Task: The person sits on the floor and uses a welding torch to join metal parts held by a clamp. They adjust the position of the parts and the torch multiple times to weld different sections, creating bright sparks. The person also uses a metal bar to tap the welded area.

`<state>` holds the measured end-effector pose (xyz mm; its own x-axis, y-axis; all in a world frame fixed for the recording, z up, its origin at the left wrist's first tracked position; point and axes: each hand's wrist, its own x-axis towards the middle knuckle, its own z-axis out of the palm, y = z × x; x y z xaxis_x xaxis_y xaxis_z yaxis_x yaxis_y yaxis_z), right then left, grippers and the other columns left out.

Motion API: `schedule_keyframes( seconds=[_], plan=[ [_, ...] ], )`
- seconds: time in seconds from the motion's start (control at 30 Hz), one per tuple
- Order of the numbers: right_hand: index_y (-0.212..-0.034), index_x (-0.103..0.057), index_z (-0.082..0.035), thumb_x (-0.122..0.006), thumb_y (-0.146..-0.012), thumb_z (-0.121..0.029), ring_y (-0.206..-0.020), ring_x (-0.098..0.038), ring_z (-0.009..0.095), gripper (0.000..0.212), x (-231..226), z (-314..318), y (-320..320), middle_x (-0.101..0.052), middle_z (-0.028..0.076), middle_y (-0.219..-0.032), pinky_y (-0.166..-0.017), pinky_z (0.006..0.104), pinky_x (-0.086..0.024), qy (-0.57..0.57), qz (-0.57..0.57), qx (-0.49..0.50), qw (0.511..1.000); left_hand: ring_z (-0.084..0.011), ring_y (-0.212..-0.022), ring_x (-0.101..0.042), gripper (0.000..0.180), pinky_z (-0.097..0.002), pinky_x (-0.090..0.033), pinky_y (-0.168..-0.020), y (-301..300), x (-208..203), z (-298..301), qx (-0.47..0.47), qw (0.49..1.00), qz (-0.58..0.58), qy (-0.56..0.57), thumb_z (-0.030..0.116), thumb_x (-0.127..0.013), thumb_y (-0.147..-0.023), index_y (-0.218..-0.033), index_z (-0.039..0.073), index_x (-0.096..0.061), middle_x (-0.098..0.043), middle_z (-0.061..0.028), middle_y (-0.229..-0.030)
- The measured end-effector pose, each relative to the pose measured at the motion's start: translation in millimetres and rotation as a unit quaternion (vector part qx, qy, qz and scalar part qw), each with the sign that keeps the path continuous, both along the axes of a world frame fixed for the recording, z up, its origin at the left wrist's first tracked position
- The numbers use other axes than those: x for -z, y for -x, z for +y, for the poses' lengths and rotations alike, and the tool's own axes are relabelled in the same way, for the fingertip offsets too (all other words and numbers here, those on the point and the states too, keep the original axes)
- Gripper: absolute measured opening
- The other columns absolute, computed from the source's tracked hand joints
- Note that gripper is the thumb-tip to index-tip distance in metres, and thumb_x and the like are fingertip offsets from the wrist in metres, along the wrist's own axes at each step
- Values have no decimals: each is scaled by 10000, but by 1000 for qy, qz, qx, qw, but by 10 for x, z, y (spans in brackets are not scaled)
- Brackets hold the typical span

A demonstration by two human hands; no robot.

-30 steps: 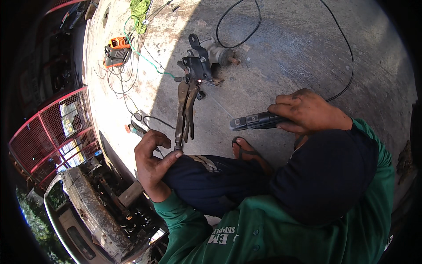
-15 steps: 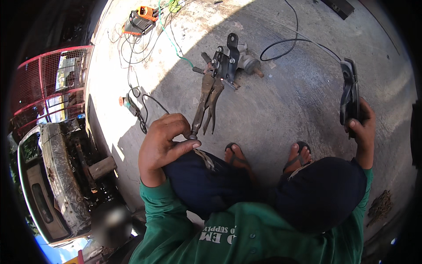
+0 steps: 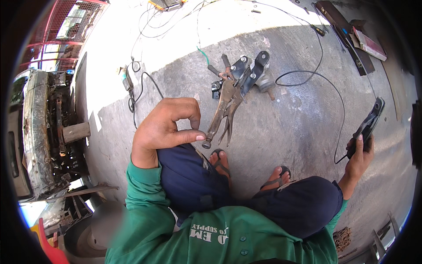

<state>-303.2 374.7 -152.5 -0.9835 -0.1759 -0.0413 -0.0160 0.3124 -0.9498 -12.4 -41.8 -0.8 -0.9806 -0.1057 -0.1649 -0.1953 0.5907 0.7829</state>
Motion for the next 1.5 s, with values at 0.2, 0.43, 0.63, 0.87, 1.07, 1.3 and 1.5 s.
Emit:
schedule_keyframes(
  seconds=[0.2, 0.43, 0.63, 0.87, 1.07, 1.3, 1.5],
  plan=[
    [-1135, -662, -35, -702, -1054, -238, -652, -566, 80, 222, -82, -233, 439, -630, 14, -783, -574, 240, -417, 51, -20, -51, 997, -302, -851, -709, 324, -388, -555, -756, 32, -302, 303, -50, 977, 121, -170, 294, -866, -870, -968, 4, -760, -712, -133, -912],
    [-1143, -670, -12, -708, -1044, -229, -653, -551, 88, 242, -745, -441, 759, -624, 23, -774, -575, 230, -395, 10, -2, -113, 994, -318, -812, -716, 296, -406, -586, -648, 388, -635, 1503, 19, 820, 330, -467, 265, -759, -1019, -1156, 8, -703, -709, -142, -994],
    [-1189, -663, 19, -699, -1041, -178, -704, -588, 117, 250, -1191, -681, 491, -679, 83, -888, -606, 246, -435, 37, 29, -101, 994, -297, -848, -693, 286, -396, -553, -713, 341, -631, 875, 105, 772, 345, -523, 242, -760, -1006, -1046, -25, -664, -674, -156, -946],
    [-1401, -609, 48, -699, -1023, -185, -770, -644, 183, 453, -1657, -839, -184, -722, 139, -1020, -649, 302, -493, 19, 73, -24, 997, -257, -753, -656, 239, -376, -511, -654, -188, -772, 617, -18, 650, 325, -687, 194, -750, -1011, -1002, -22, -649, -658, -148, -934],
    [-1439, -586, 44, -686, -1018, -146, -760, -643, 187, 473, -2089, -929, -1068, -703, 143, -1042, -639, 311, -496, 24, 88, 47, 995, -269, -759, -662, 238, -394, -525, -645, -727, -1104, 70, 116, 665, 282, -682, 204, -750, -1015, -920, 9, -651, -649, -137, -912],
    [-1435, -593, 37, -690, -1029, -167, -758, -636, 163, 464, -2726, -938, -1739, -689, 107, -1029, -628, 299, -489, -9, 110, 122, 986, -282, -765, -667, 228, -411, -537, -640, -1302, -1110, -153, 201, 613, 312, -698, 203, -715, -1033, -941, -4, -694, -664, -151, -937],
    [-1391, -631, 11, -676, -1067, -193, -812, -661, 173, 386, -3076, -1021, -1790, -701, 91, -1037, -686, 309, -516, 45, 129, 201, 970, -283, -777, -666, 175, -400, -505, -618, -1510, -1327, -526, 247, 580, 383, -675, 126, -676, -1038, -1042, -40, -731, -692, -162, -984]
  ],
)
